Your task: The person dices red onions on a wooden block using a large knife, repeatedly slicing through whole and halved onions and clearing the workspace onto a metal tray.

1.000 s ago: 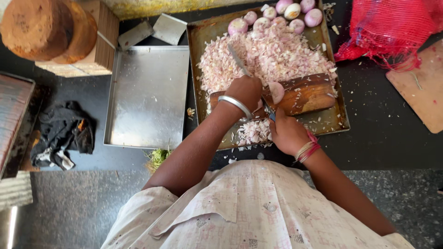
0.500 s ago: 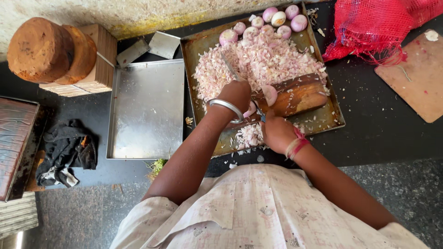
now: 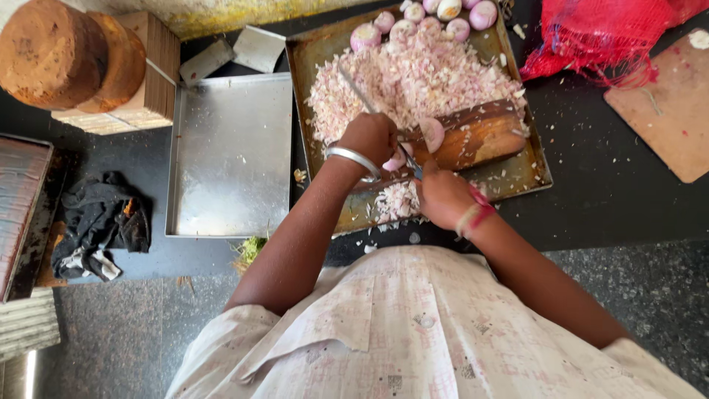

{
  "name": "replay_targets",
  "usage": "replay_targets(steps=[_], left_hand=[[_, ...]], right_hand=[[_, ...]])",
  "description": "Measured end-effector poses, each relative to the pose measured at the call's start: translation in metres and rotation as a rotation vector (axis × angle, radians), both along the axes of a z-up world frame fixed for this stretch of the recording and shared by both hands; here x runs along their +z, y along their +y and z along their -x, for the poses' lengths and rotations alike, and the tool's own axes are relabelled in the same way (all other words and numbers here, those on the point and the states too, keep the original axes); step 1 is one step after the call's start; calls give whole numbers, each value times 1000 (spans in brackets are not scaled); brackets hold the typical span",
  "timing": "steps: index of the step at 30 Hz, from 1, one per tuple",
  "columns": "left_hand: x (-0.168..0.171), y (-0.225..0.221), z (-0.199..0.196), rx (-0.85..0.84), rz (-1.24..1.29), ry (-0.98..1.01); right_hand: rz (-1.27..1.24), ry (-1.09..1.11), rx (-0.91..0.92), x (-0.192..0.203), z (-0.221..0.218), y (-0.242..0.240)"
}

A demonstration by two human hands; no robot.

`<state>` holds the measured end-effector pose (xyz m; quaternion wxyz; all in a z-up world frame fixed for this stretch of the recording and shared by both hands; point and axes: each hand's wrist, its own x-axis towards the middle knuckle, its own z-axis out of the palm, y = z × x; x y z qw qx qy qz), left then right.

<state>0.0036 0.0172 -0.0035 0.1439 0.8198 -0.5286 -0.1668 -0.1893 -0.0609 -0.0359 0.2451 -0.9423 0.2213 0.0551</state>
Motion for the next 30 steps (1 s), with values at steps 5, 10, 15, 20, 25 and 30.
replay_targets(steps=[5, 10, 15, 20, 25, 30], left_hand=[[-1, 2, 1, 24, 7, 31], [-11, 12, -5, 52, 112, 101], [-12, 16, -10, 24, 107, 160], [-21, 18, -7, 60, 180, 133], [-15, 23, -5, 116, 182, 183], [-17, 22, -5, 112, 189, 168]], right_hand=[[-12, -32, 17, 7, 8, -6], [3, 39, -2, -1, -6, 0], [-55, -1, -24, 9, 4, -3], [-9, -54, 41, 4, 0, -7], [-41, 94, 2, -3, -8, 3], [-14, -128, 68, 5, -1, -6]])
